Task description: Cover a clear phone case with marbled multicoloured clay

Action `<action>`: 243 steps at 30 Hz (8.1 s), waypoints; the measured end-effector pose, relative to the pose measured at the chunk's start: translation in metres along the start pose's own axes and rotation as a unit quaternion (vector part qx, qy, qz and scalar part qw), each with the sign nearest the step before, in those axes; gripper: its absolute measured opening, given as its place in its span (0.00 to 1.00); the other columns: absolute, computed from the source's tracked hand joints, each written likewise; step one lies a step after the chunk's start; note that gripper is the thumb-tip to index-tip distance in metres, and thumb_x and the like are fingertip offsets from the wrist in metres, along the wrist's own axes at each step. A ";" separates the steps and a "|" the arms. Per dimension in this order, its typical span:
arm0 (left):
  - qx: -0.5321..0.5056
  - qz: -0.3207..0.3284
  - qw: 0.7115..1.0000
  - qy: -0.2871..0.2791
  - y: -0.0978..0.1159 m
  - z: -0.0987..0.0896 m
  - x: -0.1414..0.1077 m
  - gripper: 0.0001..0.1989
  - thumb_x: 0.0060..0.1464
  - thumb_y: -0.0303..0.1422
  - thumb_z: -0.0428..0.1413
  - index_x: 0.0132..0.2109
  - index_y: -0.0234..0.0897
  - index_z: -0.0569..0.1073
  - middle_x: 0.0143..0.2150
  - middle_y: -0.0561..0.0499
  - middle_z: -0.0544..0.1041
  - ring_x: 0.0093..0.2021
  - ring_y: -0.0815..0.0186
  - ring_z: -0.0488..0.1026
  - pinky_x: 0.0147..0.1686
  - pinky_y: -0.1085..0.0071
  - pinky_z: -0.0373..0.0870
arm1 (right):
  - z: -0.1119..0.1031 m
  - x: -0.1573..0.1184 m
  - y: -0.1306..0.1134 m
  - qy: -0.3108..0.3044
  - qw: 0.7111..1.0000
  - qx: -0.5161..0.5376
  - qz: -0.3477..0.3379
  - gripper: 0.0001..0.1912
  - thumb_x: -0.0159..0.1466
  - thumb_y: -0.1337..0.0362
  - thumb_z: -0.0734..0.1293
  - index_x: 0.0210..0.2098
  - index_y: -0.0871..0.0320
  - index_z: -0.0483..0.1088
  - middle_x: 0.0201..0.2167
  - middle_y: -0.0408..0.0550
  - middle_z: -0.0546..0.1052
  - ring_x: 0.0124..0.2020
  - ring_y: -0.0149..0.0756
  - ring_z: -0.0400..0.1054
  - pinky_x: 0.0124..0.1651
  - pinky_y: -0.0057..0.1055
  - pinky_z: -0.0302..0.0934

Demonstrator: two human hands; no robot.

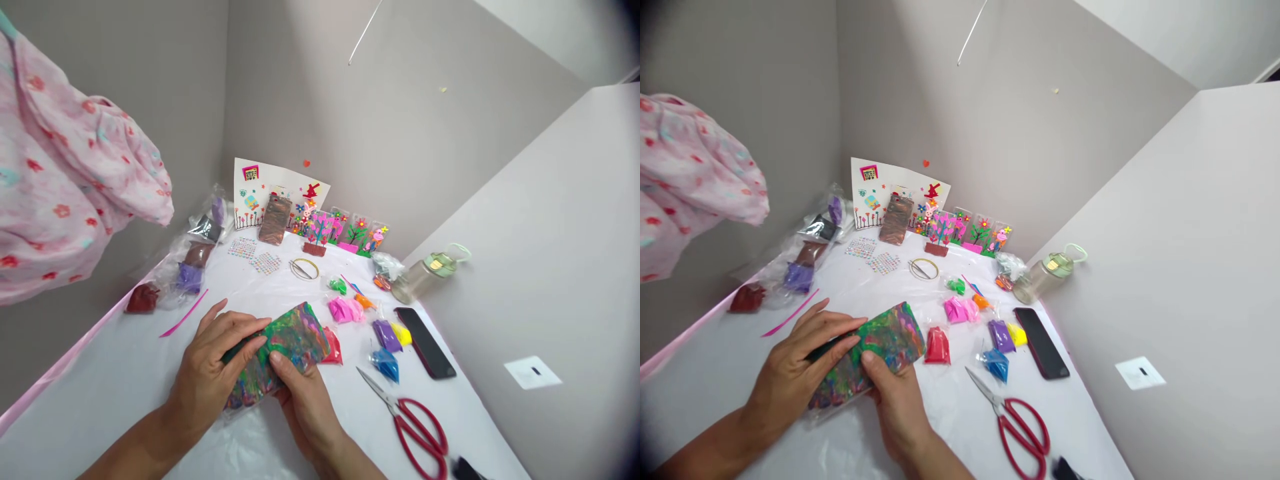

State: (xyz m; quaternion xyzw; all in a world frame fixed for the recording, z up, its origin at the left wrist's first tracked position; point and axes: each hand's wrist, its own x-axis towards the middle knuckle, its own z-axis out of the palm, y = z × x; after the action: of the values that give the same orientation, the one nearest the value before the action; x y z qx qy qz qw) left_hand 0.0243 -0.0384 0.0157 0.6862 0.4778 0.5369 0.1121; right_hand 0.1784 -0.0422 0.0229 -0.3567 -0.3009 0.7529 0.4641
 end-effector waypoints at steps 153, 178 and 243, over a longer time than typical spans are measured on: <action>-0.292 -0.295 0.886 -0.206 0.018 -0.010 0.000 0.09 0.58 0.41 0.61 0.45 0.50 0.76 0.39 0.57 0.76 0.39 0.68 0.74 0.34 0.80 0.72 | -0.015 -0.022 -0.065 -0.071 0.617 -0.699 -0.354 0.09 0.72 0.60 0.62 0.42 0.56 0.73 0.30 0.46 0.77 0.27 0.33 0.71 0.30 0.26 0.62; -0.160 -0.232 0.933 -0.222 0.016 -0.026 0.013 0.07 0.58 0.43 0.60 0.40 0.49 0.77 0.38 0.58 0.78 0.43 0.65 0.76 0.45 0.74 0.68 | -0.017 -0.019 -0.064 -0.061 0.609 -0.684 -0.397 0.09 0.70 0.61 0.64 0.41 0.58 0.74 0.29 0.46 0.75 0.28 0.33 0.69 0.31 0.27 0.59; -0.210 -0.158 0.939 -0.223 0.021 -0.014 0.006 0.06 0.61 0.33 0.57 0.43 0.50 0.77 0.40 0.55 0.77 0.41 0.66 0.76 0.41 0.77 0.72 | -0.016 -0.018 -0.059 -0.069 0.731 -0.615 -0.289 0.03 0.66 0.63 0.69 0.38 0.56 0.75 0.31 0.45 0.77 0.33 0.33 0.70 0.36 0.27 0.61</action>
State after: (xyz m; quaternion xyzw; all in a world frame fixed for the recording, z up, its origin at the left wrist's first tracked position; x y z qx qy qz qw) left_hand 0.0231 -0.0493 0.0392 0.6648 0.4195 0.4335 0.4406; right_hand 0.2258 -0.0335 0.0647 -0.4067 -0.8179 0.2560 0.3164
